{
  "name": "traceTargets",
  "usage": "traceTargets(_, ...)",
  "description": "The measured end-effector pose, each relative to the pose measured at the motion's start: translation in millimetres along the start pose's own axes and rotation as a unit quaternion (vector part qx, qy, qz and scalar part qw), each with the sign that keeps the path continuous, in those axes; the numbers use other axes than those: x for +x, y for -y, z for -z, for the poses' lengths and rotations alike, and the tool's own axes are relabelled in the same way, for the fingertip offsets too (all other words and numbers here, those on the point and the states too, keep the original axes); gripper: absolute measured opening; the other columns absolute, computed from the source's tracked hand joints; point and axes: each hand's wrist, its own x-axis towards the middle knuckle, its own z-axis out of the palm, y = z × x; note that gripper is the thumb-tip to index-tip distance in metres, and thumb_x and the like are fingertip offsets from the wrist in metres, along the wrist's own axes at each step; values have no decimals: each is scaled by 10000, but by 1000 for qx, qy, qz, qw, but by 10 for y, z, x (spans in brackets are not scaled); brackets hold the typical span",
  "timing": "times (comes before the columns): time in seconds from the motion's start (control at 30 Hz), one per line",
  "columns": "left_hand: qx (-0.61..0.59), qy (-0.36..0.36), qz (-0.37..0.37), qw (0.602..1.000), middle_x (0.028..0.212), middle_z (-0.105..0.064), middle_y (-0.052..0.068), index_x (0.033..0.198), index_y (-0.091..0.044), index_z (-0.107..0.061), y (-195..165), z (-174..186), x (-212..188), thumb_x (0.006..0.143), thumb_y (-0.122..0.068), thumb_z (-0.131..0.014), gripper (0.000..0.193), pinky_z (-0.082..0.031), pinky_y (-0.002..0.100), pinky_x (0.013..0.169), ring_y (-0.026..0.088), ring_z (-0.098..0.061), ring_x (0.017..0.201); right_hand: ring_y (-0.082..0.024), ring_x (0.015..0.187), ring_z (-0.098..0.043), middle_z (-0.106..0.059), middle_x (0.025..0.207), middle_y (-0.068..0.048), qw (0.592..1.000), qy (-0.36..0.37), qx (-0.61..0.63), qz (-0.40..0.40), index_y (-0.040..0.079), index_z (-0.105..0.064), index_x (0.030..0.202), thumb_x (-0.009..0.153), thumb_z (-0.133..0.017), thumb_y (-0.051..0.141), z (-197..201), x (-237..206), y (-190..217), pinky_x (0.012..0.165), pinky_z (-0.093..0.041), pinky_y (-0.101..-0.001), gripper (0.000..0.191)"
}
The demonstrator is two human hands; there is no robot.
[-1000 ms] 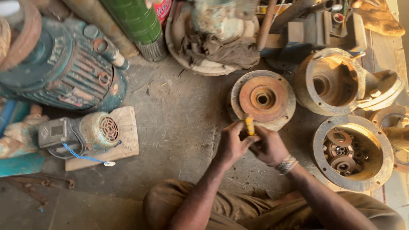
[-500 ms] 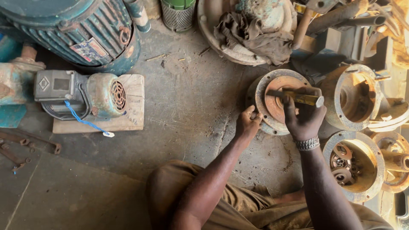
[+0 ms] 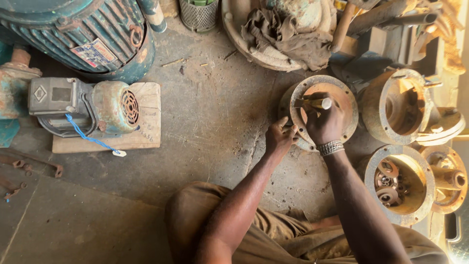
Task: The person sits on the floor of a repair workshop and scrapes rust and dirt from a rusty circular pump cover using a small handheld scraper, steadying the part with the other hand. They work around the central hub and rim of the cover, with other pump housings and an electric motor lying nearby.
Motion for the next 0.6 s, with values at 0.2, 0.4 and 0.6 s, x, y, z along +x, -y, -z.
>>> traceTargets(0.2, 5, 16, -10, 1000, 1211, -677, 331, 1475, 124, -397, -48, 9, -19, 937, -131, -672, 656, -668, 327, 708, 329, -754, 927, -303, 910, -737, -759, 998, -179, 999, -14, -34, -39, 33, -708, 1112, 894, -727, 14, -39, -6, -9, 787, -565, -372, 219)
traceTargets(0.4, 41, 22, -105, 993, 1444, -447, 303, 1441, 143, -404, -109, 36, -73, 877, -140, -768, 728, -704, 355, 712, 330, -698, 1049, -225, 1041, -764, -771, 1141, -126, 991, -115, 64, 5, 26, -599, 1134, 1011, -713, 74, -74, -12, -76, 876, -588, -313, 175)
traceTargets(0.6, 83, 15, -69, 994, 1444, -481, 338, 1457, 111, -413, -119, 26, -75, 875, -150, -748, 720, -687, 330, 671, 325, -740, 994, -273, 922, -773, -770, 1039, -131, 995, -99, 9, 12, 19, -630, 1168, 1018, -718, 85, -72, 21, -154, 782, -597, -352, 186)
